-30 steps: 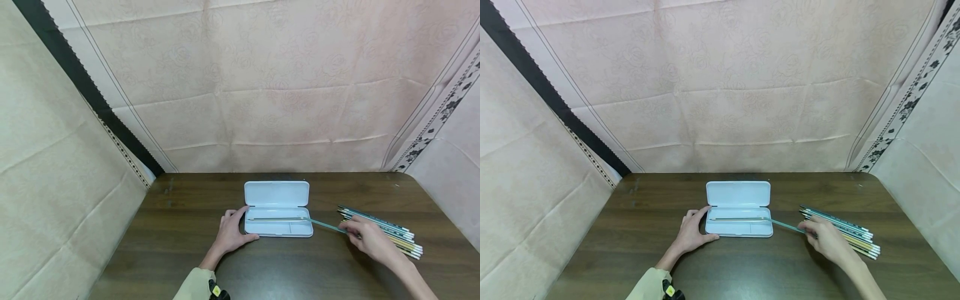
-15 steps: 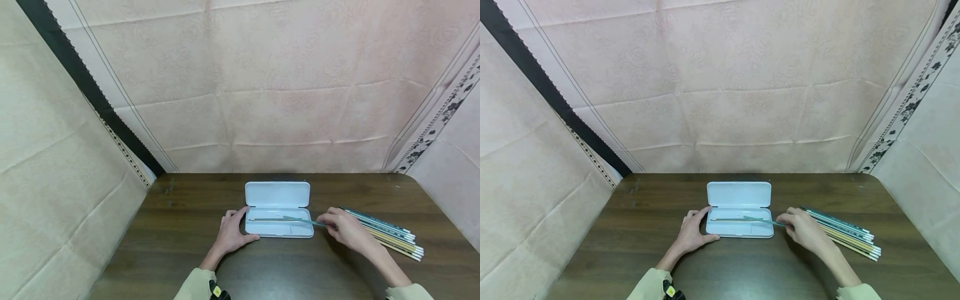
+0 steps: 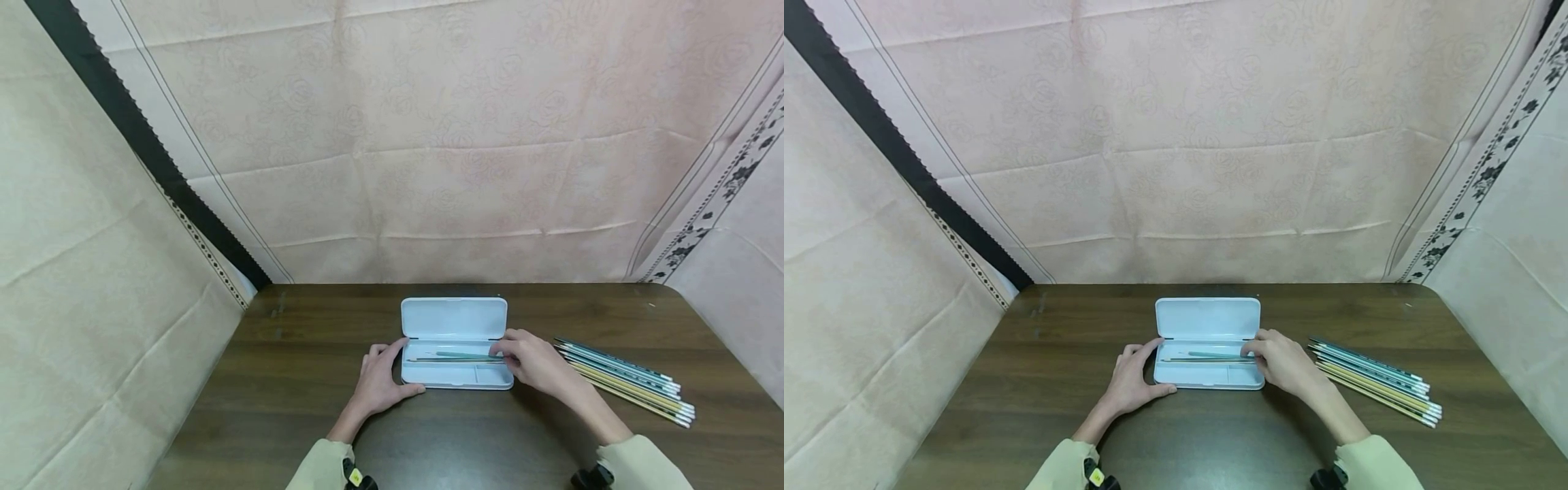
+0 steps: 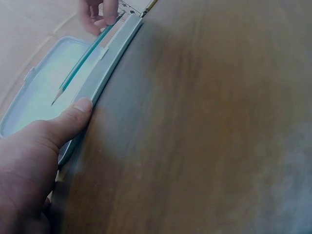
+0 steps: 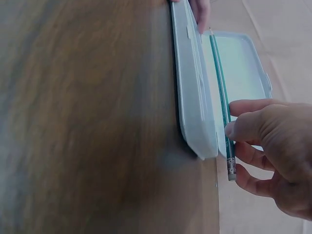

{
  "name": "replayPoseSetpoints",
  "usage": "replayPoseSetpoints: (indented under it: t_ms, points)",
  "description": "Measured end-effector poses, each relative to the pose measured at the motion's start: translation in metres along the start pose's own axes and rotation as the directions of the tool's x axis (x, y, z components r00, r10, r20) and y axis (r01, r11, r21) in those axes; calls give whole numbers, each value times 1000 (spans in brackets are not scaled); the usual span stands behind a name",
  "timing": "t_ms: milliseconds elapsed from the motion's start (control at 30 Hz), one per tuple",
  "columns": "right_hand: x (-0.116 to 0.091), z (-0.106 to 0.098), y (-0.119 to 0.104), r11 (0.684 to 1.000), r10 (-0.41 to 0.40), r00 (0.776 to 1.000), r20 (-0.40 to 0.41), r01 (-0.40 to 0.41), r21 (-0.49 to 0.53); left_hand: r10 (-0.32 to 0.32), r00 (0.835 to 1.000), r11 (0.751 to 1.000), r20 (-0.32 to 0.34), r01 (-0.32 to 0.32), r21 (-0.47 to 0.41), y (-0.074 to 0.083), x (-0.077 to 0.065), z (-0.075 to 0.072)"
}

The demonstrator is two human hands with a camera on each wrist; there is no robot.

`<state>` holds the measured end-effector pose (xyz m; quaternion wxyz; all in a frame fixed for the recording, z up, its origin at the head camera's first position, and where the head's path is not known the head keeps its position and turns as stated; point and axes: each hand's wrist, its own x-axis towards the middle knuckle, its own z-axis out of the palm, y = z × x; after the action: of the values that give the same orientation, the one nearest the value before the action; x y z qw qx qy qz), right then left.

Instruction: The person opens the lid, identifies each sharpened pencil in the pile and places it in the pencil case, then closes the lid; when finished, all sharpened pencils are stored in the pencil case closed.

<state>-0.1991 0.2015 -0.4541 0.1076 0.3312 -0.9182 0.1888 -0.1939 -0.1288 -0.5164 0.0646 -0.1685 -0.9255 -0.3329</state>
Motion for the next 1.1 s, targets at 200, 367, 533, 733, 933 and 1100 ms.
replayPoseSetpoints:
  t_ms: [200, 367, 533, 733, 933, 1100]
  points:
    - [13, 6, -4, 999, -41, 999, -7, 41, -10, -5, 1000, 1000, 6, 5, -2, 0, 0, -1]
    - [20, 9, -8, 1000, -29, 999, 16, 29, 11, -10, 1000, 1000, 10, 10, 2, 0, -1, -1]
    - [24, 14, -11, 999, -23, 999, 43, 21, 34, -15, 1000, 1000, 13, 15, -3, -1, -2, 0]
    - [29, 18, -12, 996, -71, 997, 38, 69, 61, -2, 1000, 1000, 1, 2, -9, -2, -2, 1]
    - [31, 20, -12, 996, -55, 996, 64, 50, 80, -2, 1000, 1000, 1, 2, -17, -1, -2, 1]
    - [31, 21, -12, 996, -50, 995, 84, 43, 81, -9, 1000, 1000, 14, 9, -11, 0, -1, 0]
